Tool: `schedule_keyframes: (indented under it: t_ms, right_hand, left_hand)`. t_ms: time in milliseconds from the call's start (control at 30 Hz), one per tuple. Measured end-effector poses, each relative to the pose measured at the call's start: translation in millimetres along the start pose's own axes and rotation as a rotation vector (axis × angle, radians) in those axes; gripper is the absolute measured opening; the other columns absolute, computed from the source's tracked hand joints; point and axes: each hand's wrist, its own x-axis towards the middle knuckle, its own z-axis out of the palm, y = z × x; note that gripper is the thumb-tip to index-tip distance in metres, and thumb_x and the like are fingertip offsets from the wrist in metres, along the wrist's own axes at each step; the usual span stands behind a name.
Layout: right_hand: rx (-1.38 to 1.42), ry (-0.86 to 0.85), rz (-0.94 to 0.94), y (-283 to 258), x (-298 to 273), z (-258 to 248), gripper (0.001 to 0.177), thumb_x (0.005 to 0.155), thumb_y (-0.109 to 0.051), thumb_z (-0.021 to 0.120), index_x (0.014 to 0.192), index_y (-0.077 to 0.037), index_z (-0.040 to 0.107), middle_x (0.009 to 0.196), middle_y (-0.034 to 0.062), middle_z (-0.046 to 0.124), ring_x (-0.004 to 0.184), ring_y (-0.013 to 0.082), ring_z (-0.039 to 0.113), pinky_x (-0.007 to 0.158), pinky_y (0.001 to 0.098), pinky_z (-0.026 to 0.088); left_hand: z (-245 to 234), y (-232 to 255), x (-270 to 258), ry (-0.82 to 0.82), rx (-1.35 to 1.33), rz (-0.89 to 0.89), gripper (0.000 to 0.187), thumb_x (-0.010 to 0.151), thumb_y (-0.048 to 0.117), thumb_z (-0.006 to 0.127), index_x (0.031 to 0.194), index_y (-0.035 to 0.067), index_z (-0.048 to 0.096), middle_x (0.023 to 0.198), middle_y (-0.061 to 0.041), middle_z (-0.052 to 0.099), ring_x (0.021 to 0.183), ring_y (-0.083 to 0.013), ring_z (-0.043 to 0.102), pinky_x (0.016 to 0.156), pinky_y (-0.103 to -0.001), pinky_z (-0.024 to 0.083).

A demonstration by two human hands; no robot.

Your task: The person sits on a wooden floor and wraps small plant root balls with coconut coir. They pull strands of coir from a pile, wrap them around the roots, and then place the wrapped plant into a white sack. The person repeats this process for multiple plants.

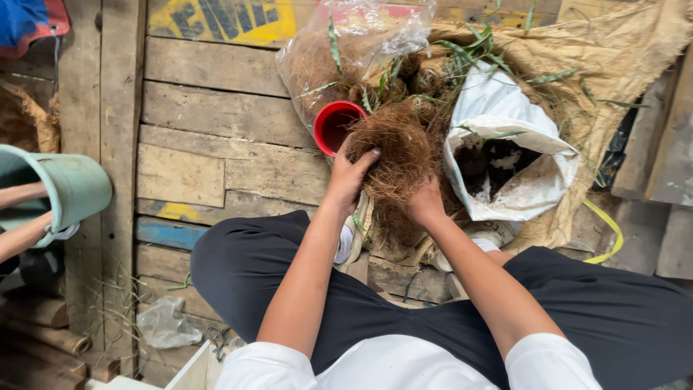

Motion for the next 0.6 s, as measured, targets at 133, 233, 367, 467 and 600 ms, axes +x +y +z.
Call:
schedule_keyframes:
  t_ms: [133,233,367,467,600]
  right_hand:
    - [0.377,-0.017,-0.007,-15.9,32.2,0.2,0.060,0.100,-0.042,0.058,0.153,-0.015,0.049,0.158,0.0082,0.045,0.145,0.0294,0.038,0.121,0.0477,0.028]
    - [0.382,-0.005,0.025,-12.5,36.3,2.2,0.061,0.098,-0.044,0.058,0.152,-0.015,0.049,0.156,0.0070,0.048,0.142,0.0280,0.041,0.120,0.0470,0.028]
    - [0.256,0.075,0.035,3.8,25.8,1.8,0.058,0.096,-0.040,0.061,0.149,-0.017,0.053,0.154,0.0044,0.054,0.144,0.0264,0.044,0.123,0.0469,0.029]
    - [-0.132,0.106,-0.137,18.6,16.0,-6.5,0.058,0.087,-0.030,0.067,0.143,-0.021,0.056,0.150,0.0055,0.055,0.141,0.0288,0.043,0.116,0.0549,0.027]
    - [-0.330,-0.500,-0.026,27.9,12.6,-23.4,0.043,0.097,-0.037,0.068,0.134,-0.015,0.065,0.141,0.0103,0.062,0.149,0.0314,0.042,0.123,0.0586,0.028]
  left_hand:
    - [2.1,-2.4,2.1,0.025,0.008,-0.058,0.067,0.088,0.009,0.075,0.148,0.002,0.044,0.135,-0.015,0.064,0.120,-0.0234,0.064,0.102,-0.035,0.053]
    - [3.3,-3.6,4.7,-0.006,0.009,-0.052,0.064,0.089,0.010,0.074,0.147,0.002,0.047,0.136,-0.014,0.063,0.122,-0.0227,0.062,0.105,-0.036,0.051]
    - [2.0,-7.0,9.4,0.014,0.025,-0.027,0.062,0.090,0.011,0.074,0.145,0.000,0.048,0.134,-0.014,0.064,0.122,-0.0227,0.061,0.106,-0.036,0.049]
    - [0.7,-12.1,11.3,0.011,0.036,0.008,0.060,0.090,0.011,0.075,0.144,-0.001,0.050,0.134,-0.016,0.065,0.122,-0.0237,0.061,0.106,-0.036,0.049]
    - [-2.9,-18.4,15.3,0.046,0.060,0.022,0.062,0.090,0.014,0.075,0.144,-0.001,0.049,0.135,-0.016,0.064,0.123,-0.0239,0.061,0.106,-0.036,0.048]
